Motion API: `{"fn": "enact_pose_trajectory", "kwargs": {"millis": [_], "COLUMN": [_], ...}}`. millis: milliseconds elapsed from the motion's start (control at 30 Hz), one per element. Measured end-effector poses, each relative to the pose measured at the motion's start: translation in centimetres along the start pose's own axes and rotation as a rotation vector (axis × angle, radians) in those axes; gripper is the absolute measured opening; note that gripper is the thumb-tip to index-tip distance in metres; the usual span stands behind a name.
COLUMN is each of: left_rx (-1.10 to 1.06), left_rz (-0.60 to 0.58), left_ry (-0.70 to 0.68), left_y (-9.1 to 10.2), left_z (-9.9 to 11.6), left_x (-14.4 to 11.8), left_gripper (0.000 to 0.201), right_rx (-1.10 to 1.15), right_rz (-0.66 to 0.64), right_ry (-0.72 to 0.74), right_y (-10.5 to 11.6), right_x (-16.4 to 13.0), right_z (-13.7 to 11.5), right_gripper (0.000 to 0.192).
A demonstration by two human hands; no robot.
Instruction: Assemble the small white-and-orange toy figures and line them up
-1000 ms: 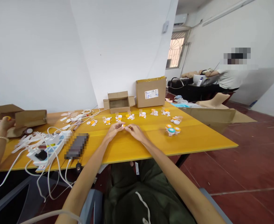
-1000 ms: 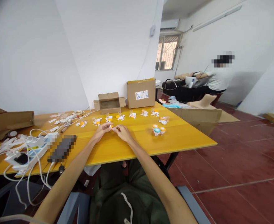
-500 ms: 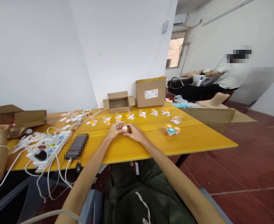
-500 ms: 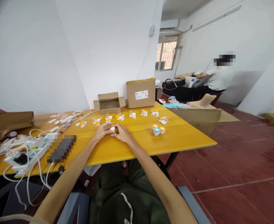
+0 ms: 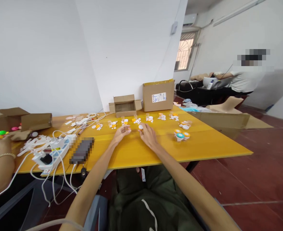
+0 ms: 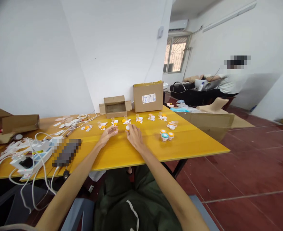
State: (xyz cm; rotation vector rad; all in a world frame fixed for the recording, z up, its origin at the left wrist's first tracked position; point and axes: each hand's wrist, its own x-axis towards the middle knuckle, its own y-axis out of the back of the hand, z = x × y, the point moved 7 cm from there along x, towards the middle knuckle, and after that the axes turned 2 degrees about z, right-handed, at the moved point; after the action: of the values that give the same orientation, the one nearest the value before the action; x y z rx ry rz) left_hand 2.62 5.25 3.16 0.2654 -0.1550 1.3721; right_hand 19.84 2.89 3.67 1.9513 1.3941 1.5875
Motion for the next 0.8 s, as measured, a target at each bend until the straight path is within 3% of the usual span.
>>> {"fn": "enact_pose_trajectory", "kwargs": {"millis": [333,633,800], "left_rx": [0.018,0.029,0.028], "left_rz": [-0.005,-0.012,-0.023], "left_ry": [0.04,0.043,0.042], "left_y": [-0.1,0.0,0.0], "left_z": [-0.6,-0.4,-0.3], "left_x": [0.0,0.1,0.2], "left_gripper": [0.036,0.033,0.033], "right_rx": [-0.188,-0.252,-0.314], "right_rz": [-0.123,0.0,0.021], "right_ry": [-0.073,0.078,0.061], "right_y": [-0.2,2.6,4.3], "right_x": [-0.6,-1.0,-1.2], "right_z": [2.9,4.0,5.5], "right_gripper": [0.02,0.031,0.033]}}
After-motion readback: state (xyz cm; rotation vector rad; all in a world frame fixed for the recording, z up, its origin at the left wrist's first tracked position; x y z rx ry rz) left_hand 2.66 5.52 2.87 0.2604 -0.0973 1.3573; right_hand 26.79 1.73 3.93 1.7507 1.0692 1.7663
